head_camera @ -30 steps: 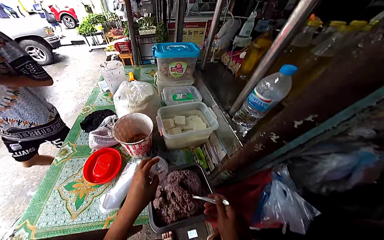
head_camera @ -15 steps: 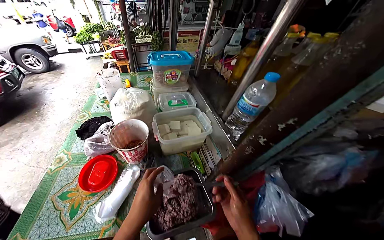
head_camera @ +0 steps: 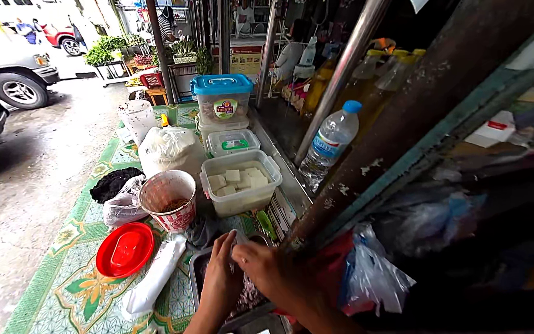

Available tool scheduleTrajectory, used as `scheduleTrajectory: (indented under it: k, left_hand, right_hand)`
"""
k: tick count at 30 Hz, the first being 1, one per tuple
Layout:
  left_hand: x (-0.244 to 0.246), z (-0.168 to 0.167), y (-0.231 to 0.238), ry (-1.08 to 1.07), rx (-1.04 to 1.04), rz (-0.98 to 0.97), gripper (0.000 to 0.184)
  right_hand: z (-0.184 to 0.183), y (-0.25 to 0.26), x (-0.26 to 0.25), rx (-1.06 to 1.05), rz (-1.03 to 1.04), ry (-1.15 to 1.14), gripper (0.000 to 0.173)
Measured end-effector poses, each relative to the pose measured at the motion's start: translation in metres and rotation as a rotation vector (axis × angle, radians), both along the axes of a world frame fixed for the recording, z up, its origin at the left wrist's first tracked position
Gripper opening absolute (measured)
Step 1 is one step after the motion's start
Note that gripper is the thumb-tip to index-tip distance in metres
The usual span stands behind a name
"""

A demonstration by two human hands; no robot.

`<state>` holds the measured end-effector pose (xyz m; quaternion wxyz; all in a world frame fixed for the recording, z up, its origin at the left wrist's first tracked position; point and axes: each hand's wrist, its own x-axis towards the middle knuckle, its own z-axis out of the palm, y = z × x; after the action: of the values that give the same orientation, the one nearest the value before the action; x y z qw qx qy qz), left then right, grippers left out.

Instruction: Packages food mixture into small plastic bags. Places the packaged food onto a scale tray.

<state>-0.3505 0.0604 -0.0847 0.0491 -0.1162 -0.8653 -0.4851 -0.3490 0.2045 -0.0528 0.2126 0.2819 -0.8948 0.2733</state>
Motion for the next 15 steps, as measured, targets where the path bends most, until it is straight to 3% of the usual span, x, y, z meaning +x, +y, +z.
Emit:
scheduleTrajectory:
  k: [2,4,9,13,15]
  left_hand:
    - [-0.002,-0.001,-0.003,-0.012,0.013,-0.010,0.055]
    - [-0.006,-0.004,-0.005,-0.045,0.028,-0.020,0.055]
    - [-0.016,0.002,-0.010,-0.207,0.047,-0.085,0.056]
    - [-0.027,0.000,-0.016,-0.254,0.098,-0.106,0.057]
    - [-0.032,0.000,-0.022,-0.264,0.137,-0.110,0.057]
  right_hand:
    - [0.001,0.002,0.001,0.109,0.041,0.095,0.018]
    - [0.011,0.011,0.004,0.062,0.000,0.136,0.021]
    - [0.027,0.033,0.016,-0.327,-0.186,0.018,0.029]
    - [0.021,0.058,0.025,-0.717,-0.293,-0.066,0.026]
    - [0.007,0.070,0.033,-0.791,-0.369,-0.107,0.025]
